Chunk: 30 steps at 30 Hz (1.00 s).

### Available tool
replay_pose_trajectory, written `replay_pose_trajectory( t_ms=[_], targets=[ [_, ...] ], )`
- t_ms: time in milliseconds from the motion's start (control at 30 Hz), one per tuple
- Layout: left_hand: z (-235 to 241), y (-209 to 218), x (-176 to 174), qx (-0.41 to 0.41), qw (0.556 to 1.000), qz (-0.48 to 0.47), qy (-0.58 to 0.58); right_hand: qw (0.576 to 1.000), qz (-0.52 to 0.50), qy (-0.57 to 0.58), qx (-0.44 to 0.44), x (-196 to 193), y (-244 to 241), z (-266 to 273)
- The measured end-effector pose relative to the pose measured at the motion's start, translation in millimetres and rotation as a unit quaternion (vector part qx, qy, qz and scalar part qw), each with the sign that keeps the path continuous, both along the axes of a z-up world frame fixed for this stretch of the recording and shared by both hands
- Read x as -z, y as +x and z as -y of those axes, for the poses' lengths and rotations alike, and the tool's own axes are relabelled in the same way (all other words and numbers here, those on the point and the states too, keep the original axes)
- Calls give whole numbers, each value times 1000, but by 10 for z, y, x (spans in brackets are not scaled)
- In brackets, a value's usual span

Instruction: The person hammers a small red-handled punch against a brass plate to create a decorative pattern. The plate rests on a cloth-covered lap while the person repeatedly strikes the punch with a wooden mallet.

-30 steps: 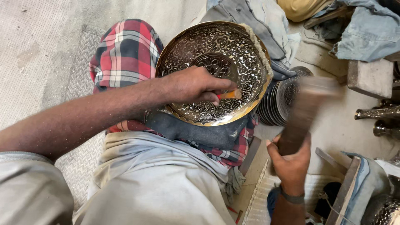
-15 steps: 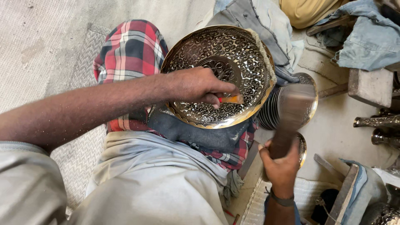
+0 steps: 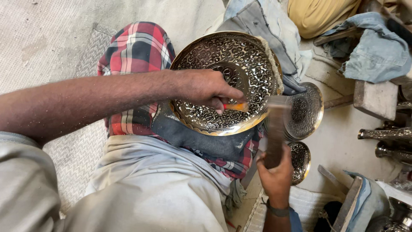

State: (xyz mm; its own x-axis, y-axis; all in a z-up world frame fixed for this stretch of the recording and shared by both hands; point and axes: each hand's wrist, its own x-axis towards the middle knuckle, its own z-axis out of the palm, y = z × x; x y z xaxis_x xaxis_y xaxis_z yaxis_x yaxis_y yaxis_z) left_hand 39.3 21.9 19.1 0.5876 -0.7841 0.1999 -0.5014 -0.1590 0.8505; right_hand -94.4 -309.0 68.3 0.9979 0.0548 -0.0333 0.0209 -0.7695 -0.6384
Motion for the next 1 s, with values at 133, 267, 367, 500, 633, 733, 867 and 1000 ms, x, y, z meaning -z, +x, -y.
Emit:
replay_pose_trajectory(
  t_ms=[133,267,367,500,633,733,867,1000],
  targets=[
    [5,-1,26,-5,1000,17,17,983,56,168,47,103,-50,35],
    [-3,26,-37,3,999,17,48,999,12,-33,5,124,-92,63],
    [-5,20,-48,9,998,-1,69,977,10,206,45,170,-114,34],
    [-49,35,-167,21,997,-4,69,999,-12,10,36,159,-98,-47],
    [-56,24,-175,20,994,-10,111,965,7,255,53,90,-123,-126],
    [-56,39,-224,44,994,-30,94,975,73,-208,-35,31,-109,-228],
    [-80,56,-239,49,992,-45,112,983,24,175,48,-31,-47,-404],
    [-93,71,-283,65,990,-51,110,995,69,-68,24,-133,-52,-535]
  ],
)
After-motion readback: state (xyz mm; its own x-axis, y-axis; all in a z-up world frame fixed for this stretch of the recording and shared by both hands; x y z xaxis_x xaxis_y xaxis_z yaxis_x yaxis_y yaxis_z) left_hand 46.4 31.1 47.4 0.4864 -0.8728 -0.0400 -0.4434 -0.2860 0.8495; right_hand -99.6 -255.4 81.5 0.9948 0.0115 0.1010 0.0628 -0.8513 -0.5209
